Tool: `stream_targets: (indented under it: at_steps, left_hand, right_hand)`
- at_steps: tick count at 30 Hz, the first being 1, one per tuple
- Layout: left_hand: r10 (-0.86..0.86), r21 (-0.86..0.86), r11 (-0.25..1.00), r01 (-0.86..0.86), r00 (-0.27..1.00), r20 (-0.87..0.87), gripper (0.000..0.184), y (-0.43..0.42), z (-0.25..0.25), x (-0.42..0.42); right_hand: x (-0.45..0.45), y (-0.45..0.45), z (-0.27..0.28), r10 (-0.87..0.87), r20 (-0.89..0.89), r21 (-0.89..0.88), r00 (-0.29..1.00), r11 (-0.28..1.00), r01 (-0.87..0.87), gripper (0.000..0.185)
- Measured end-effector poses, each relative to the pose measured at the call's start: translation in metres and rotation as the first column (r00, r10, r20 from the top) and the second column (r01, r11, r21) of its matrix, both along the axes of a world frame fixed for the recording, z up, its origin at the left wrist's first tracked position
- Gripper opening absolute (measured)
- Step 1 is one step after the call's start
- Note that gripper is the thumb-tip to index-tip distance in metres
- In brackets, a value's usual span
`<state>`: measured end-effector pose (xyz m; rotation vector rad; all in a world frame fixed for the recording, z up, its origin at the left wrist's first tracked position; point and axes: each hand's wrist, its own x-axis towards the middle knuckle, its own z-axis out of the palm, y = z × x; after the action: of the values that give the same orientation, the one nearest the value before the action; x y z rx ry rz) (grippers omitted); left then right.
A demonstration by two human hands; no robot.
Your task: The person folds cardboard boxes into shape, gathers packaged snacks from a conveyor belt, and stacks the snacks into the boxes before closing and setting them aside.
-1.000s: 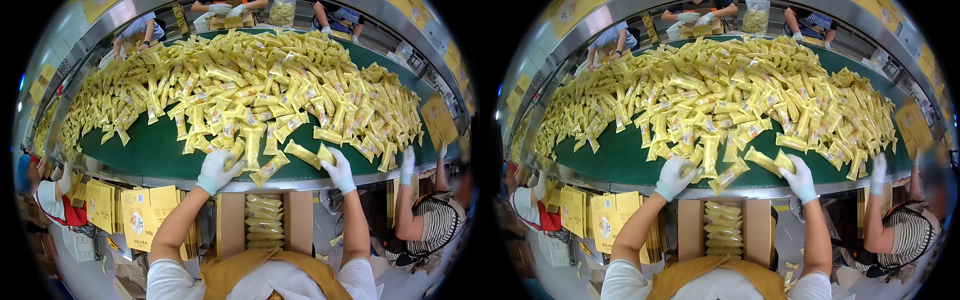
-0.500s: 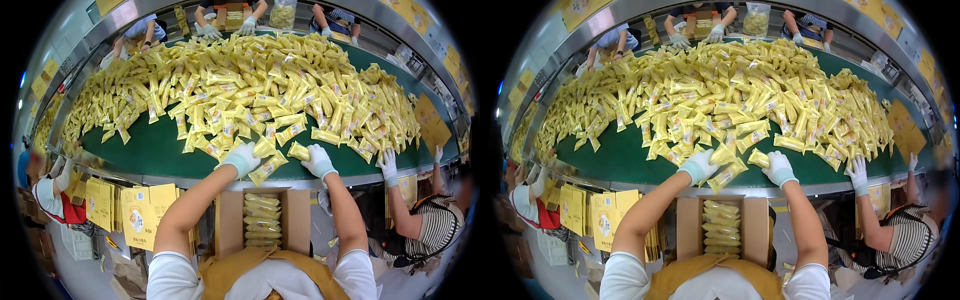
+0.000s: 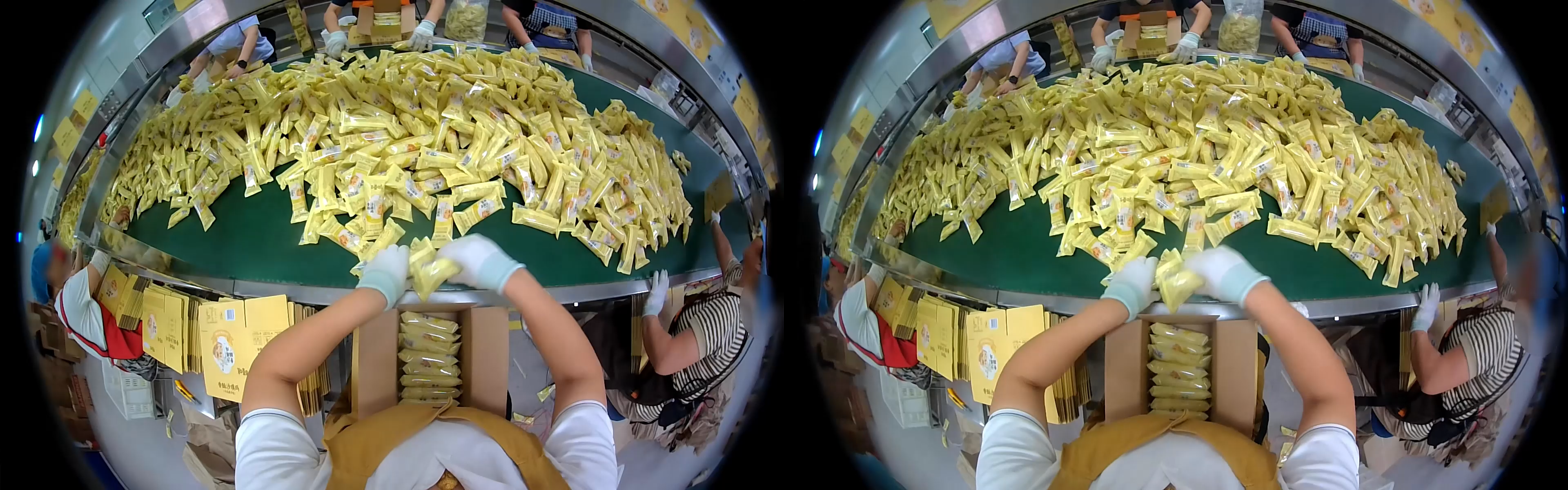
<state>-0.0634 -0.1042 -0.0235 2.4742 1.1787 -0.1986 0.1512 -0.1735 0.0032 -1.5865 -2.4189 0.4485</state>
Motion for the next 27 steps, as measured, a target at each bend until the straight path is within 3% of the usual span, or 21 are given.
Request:
stream_targets:
  at_steps: [1,4,8,11,15,16,20,23,27]
  left_hand:
    - [-0.014,0.083,0.996,0.013,1.0,0.007,0.046,-0.002,-0.005,-0.001]
    - [0.025,0.047,0.999,-0.023,0.999,-0.034,0.042,0.002,0.001,-0.007]
    - [0.07,0.246,0.969,-0.034,0.988,-0.14,0.026,0.008,0.009,-0.026]
    - [0.093,0.396,0.917,-0.053,0.992,-0.082,0.032,0.024,0.001,-0.053]
    - [0.014,0.39,0.919,-0.056,0.994,0.112,0.05,0.015,-0.009,-0.072]
    - [-0.01,0.435,0.899,-0.043,0.993,0.118,0.059,0.011,-0.014,-0.073]
    - [-0.035,0.412,0.911,0.021,0.999,0.026,0.056,0.024,-0.024,-0.078]
    - [-0.041,0.365,0.926,0.095,0.987,-0.154,0.049,0.033,0.007,-0.071]
    - [-0.045,0.431,0.897,0.1,0.99,-0.136,0.044,0.047,0.04,-0.068]
  right_hand:
    - [-0.006,0.005,-0.022,0.044,0.083,-0.012,0.996,0.999,-0.043,0.023]
    - [-0.002,0.002,-0.016,0.063,0.151,0.034,0.986,0.997,-0.069,0.014]
    - [0.036,-0.014,-0.025,-0.201,0.26,0.146,0.945,0.975,0.167,0.019]
    - [0.07,-0.037,-0.04,-0.44,0.317,0.307,0.84,0.886,0.349,0.026]
    - [0.055,-0.067,-0.046,-0.498,0.232,0.556,0.836,0.773,0.306,0.039]
    - [0.052,-0.072,-0.045,-0.5,0.218,0.515,0.838,0.789,0.336,0.046]
    - [0.061,-0.068,-0.057,-0.529,0.23,0.489,0.817,0.789,0.373,0.051]
    - [0.067,-0.053,-0.049,-0.553,0.256,0.352,0.793,0.817,0.457,0.046]
    - [0.076,-0.04,-0.05,-0.551,0.28,0.275,0.786,0.831,0.484,0.044]
